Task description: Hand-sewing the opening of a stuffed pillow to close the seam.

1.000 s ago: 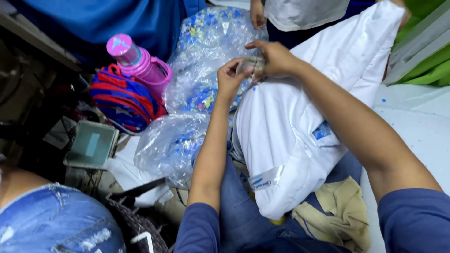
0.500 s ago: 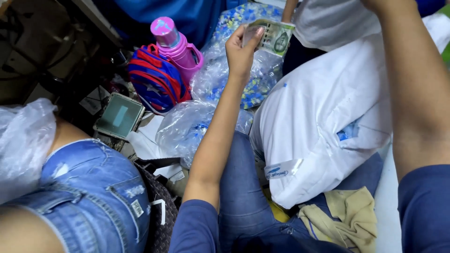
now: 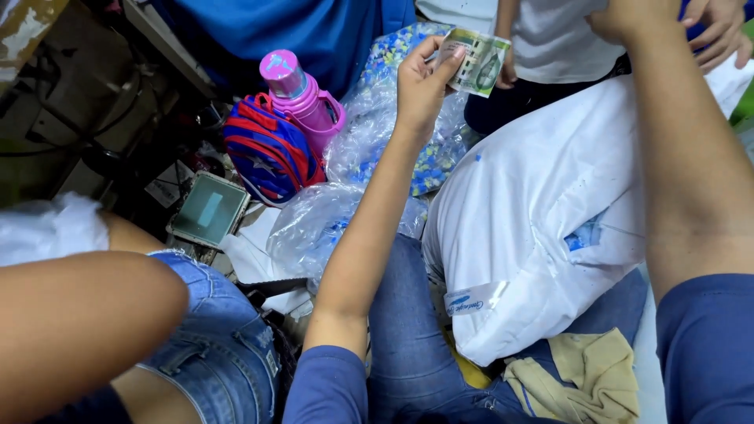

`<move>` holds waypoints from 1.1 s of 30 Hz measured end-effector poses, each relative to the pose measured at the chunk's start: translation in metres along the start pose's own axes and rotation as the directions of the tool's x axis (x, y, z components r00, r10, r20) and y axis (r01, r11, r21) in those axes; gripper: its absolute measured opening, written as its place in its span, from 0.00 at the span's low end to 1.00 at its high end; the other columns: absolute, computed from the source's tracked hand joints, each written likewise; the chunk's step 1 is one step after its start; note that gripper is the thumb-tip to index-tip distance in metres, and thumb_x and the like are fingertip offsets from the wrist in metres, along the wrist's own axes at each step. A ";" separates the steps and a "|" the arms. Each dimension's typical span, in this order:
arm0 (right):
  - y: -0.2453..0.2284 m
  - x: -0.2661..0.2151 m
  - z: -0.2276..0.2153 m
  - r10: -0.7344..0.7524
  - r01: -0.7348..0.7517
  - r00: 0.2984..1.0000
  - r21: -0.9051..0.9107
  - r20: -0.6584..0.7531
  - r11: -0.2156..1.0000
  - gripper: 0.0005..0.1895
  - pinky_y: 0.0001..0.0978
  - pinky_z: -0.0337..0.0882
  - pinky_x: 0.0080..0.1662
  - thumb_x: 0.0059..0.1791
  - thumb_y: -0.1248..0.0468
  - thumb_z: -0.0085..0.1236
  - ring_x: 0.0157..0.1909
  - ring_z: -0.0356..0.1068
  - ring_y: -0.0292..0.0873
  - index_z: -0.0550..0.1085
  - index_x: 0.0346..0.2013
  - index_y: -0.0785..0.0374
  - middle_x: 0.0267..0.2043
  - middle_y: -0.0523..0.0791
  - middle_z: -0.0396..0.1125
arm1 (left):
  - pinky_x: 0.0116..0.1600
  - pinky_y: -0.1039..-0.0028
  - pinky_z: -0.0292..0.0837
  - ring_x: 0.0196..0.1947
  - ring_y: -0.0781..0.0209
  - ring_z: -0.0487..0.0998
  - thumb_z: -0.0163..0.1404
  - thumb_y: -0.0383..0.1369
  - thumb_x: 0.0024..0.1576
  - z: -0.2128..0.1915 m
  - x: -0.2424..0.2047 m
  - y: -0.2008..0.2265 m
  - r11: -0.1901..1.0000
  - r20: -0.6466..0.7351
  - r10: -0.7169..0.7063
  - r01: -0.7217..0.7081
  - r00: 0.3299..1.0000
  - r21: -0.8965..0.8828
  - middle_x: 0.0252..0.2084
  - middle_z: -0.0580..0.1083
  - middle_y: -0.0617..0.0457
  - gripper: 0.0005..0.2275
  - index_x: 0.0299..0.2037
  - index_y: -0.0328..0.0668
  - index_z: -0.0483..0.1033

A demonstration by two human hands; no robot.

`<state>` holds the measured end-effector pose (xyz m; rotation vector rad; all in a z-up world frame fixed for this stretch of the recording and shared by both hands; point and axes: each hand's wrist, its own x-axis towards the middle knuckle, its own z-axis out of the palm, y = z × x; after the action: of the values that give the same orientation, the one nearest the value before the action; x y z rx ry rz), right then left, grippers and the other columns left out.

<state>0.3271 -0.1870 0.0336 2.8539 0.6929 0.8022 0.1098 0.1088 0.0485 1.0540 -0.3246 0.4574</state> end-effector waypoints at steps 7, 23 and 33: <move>-0.085 -0.018 -0.079 0.001 -0.203 0.978 0.955 0.208 0.218 0.21 0.31 0.68 0.48 0.54 0.44 0.45 0.52 0.68 0.36 0.70 0.51 0.54 0.50 0.40 0.68 | 0.29 0.82 0.71 0.24 0.70 0.73 0.52 0.28 0.52 0.009 0.010 -0.019 0.998 -0.024 -0.050 0.050 0.998 0.024 0.28 0.75 0.51 0.06 0.38 0.36 0.74; -0.075 -0.071 -0.106 -0.017 -0.391 0.920 0.919 0.392 0.045 0.10 0.10 0.65 0.25 0.46 0.70 0.61 0.23 0.66 0.29 0.69 0.23 0.61 0.25 0.42 0.67 | 0.29 0.75 0.75 0.28 0.53 0.79 0.52 0.19 0.48 0.055 -0.006 -0.083 0.989 -0.339 -0.138 0.148 0.930 0.004 0.36 0.75 0.31 0.17 0.45 0.37 0.60; -0.070 -0.104 -0.109 0.092 -0.386 0.915 0.918 0.393 -0.086 0.19 0.15 0.72 0.33 0.43 0.73 0.58 0.31 0.72 0.33 0.67 0.48 0.64 0.33 0.44 0.71 | 0.39 0.79 0.70 0.32 0.64 0.73 0.48 0.17 0.50 0.082 -0.007 -0.101 0.968 -0.409 -0.193 0.242 0.892 0.070 0.35 0.75 0.47 0.08 0.36 0.32 0.78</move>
<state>0.1644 -0.1741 0.0630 4.4463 1.0230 -0.4535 0.1523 -0.0074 0.0071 1.0701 0.1879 0.4809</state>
